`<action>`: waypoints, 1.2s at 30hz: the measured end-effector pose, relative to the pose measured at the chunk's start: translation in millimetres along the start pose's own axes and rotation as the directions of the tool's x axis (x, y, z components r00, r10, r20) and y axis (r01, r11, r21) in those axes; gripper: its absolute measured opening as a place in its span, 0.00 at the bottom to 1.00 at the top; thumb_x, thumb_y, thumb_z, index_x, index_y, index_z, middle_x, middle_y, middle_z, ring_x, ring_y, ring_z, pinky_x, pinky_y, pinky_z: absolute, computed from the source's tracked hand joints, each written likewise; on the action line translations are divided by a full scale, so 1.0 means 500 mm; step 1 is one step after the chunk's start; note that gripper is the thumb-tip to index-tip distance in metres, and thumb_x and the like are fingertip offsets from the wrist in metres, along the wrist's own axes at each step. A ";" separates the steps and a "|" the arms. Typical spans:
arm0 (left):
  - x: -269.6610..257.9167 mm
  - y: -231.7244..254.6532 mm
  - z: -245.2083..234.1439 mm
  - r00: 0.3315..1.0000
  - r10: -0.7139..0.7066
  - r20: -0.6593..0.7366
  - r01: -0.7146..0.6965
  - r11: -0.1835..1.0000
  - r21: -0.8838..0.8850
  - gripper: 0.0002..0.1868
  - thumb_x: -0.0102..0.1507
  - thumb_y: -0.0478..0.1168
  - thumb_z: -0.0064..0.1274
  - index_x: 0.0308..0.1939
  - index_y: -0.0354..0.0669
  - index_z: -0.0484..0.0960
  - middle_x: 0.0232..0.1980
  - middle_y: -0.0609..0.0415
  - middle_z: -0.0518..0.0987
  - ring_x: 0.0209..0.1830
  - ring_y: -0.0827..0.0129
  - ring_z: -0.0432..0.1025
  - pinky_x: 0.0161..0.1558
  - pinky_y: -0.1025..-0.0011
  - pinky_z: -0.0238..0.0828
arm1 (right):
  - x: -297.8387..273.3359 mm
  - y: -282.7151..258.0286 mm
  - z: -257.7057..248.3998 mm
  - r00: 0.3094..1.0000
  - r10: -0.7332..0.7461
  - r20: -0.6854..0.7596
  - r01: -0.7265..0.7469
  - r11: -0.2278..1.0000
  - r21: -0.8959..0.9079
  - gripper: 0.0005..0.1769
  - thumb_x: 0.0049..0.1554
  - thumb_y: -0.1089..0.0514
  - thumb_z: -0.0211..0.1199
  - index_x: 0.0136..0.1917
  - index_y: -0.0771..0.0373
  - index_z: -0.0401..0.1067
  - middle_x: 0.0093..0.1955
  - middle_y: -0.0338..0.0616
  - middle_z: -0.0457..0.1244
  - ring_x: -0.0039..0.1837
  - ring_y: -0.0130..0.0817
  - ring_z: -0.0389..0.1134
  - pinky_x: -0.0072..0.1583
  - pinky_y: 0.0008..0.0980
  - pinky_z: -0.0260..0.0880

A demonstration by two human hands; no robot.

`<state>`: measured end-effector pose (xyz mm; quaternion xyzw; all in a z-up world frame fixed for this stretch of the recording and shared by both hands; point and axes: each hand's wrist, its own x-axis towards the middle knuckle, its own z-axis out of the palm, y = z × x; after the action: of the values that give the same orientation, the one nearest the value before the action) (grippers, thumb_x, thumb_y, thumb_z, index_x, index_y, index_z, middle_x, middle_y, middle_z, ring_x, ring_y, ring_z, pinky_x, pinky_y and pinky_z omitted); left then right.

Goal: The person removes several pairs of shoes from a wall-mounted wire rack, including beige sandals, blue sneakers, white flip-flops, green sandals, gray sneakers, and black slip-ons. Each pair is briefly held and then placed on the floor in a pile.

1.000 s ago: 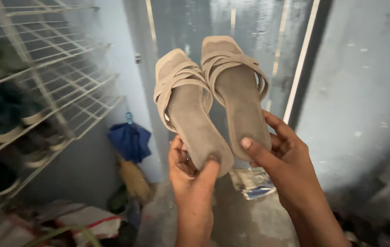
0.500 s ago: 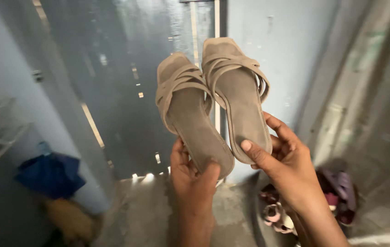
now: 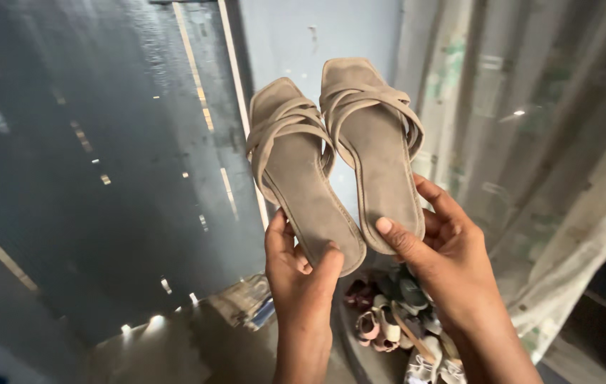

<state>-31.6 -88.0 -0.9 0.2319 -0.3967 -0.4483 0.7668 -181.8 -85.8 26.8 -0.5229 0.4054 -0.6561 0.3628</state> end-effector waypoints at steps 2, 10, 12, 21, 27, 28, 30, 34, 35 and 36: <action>0.019 -0.022 0.006 0.999 -0.050 0.015 0.050 0.999 -0.001 0.42 0.53 0.27 0.53 0.73 0.35 0.59 0.61 0.47 0.74 0.58 0.66 0.72 0.59 0.68 0.70 | 0.011 0.012 -0.017 1.000 0.012 -0.017 -0.012 1.000 -0.025 0.45 0.54 0.61 0.72 0.82 0.66 0.60 0.49 0.46 0.73 0.39 0.26 0.64 0.37 0.27 0.60; 0.076 -0.093 0.041 0.976 -0.212 0.044 0.212 0.977 0.019 0.43 0.52 0.26 0.51 0.72 0.35 0.60 0.58 0.45 0.74 0.57 0.65 0.72 0.58 0.66 0.72 | 0.062 0.043 -0.047 0.995 0.022 -0.093 -0.016 0.998 0.068 0.44 0.52 0.62 0.70 0.78 0.68 0.58 0.55 0.49 0.73 0.50 0.28 0.75 0.47 0.26 0.76; 0.083 -0.114 0.047 0.968 -0.234 0.088 0.235 0.972 -0.001 0.42 0.52 0.26 0.51 0.72 0.34 0.60 0.59 0.45 0.74 0.58 0.66 0.72 0.59 0.67 0.71 | 0.070 0.050 -0.062 0.997 0.001 -0.078 0.004 0.998 0.057 0.44 0.56 0.63 0.71 0.82 0.68 0.57 0.58 0.54 0.72 0.50 0.35 0.75 0.46 0.33 0.76; 0.096 -0.253 0.110 0.940 -0.302 0.159 0.306 0.952 -0.005 0.41 0.53 0.27 0.52 0.71 0.32 0.60 0.61 0.45 0.74 0.60 0.64 0.71 0.62 0.65 0.68 | 0.117 0.094 -0.155 0.968 0.074 -0.240 -0.092 0.994 -0.064 0.43 0.50 0.62 0.70 0.77 0.69 0.60 0.54 0.52 0.73 0.52 0.32 0.74 0.50 0.31 0.75; 0.113 -0.371 0.191 0.936 -0.331 0.121 0.327 0.944 0.050 0.40 0.52 0.26 0.52 0.70 0.32 0.64 0.59 0.45 0.75 0.60 0.64 0.71 0.62 0.66 0.66 | 0.193 0.156 -0.270 0.979 0.059 -0.195 -0.063 0.998 -0.011 0.43 0.51 0.62 0.70 0.77 0.70 0.59 0.54 0.52 0.73 0.53 0.31 0.74 0.52 0.30 0.75; 0.118 -0.390 0.208 0.935 -0.334 0.115 0.332 0.942 0.042 0.40 0.52 0.26 0.52 0.70 0.32 0.64 0.60 0.46 0.75 0.60 0.65 0.71 0.62 0.67 0.66 | 0.209 0.165 -0.290 0.977 0.069 -0.200 -0.075 0.997 -0.021 0.43 0.51 0.62 0.70 0.77 0.69 0.59 0.54 0.51 0.73 0.52 0.31 0.74 0.51 0.29 0.75; 0.127 -0.430 0.247 0.934 -0.340 0.108 0.340 0.940 0.023 0.39 0.51 0.26 0.52 0.69 0.33 0.64 0.62 0.49 0.75 0.62 0.68 0.71 0.63 0.69 0.65 | 0.243 0.180 -0.332 0.974 0.083 -0.212 -0.095 0.994 -0.045 0.43 0.50 0.61 0.69 0.77 0.68 0.59 0.54 0.50 0.73 0.52 0.30 0.74 0.50 0.29 0.75; 0.147 -0.527 0.302 0.927 -0.364 0.090 0.364 0.931 0.018 0.40 0.51 0.26 0.51 0.70 0.35 0.64 0.60 0.48 0.76 0.59 0.66 0.72 0.61 0.67 0.68 | 0.312 0.223 -0.417 0.972 0.115 -0.204 -0.131 0.989 -0.066 0.42 0.52 0.62 0.70 0.78 0.68 0.61 0.53 0.53 0.73 0.49 0.31 0.71 0.46 0.29 0.69; 0.153 -0.555 0.314 0.933 -0.345 0.100 0.346 0.938 0.005 0.40 0.52 0.26 0.52 0.70 0.35 0.63 0.60 0.48 0.75 0.59 0.66 0.72 0.61 0.68 0.68 | 0.327 0.234 -0.434 0.973 0.120 -0.197 -0.132 0.990 -0.051 0.42 0.52 0.62 0.70 0.78 0.69 0.60 0.53 0.53 0.73 0.49 0.31 0.71 0.46 0.29 0.70; 0.158 -0.584 0.323 0.940 -0.324 0.105 0.327 0.945 -0.010 0.40 0.52 0.27 0.52 0.71 0.35 0.63 0.60 0.48 0.75 0.59 0.66 0.71 0.61 0.68 0.67 | 0.341 0.245 -0.451 0.974 0.126 -0.186 -0.135 0.990 -0.038 0.42 0.52 0.62 0.69 0.77 0.69 0.60 0.54 0.52 0.73 0.50 0.31 0.72 0.46 0.29 0.71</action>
<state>-288.1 -299.9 -83.5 0.2608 -0.3852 -0.5854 0.6640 -428.9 -254.8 -46.1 -0.4415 0.4870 -0.6658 0.3530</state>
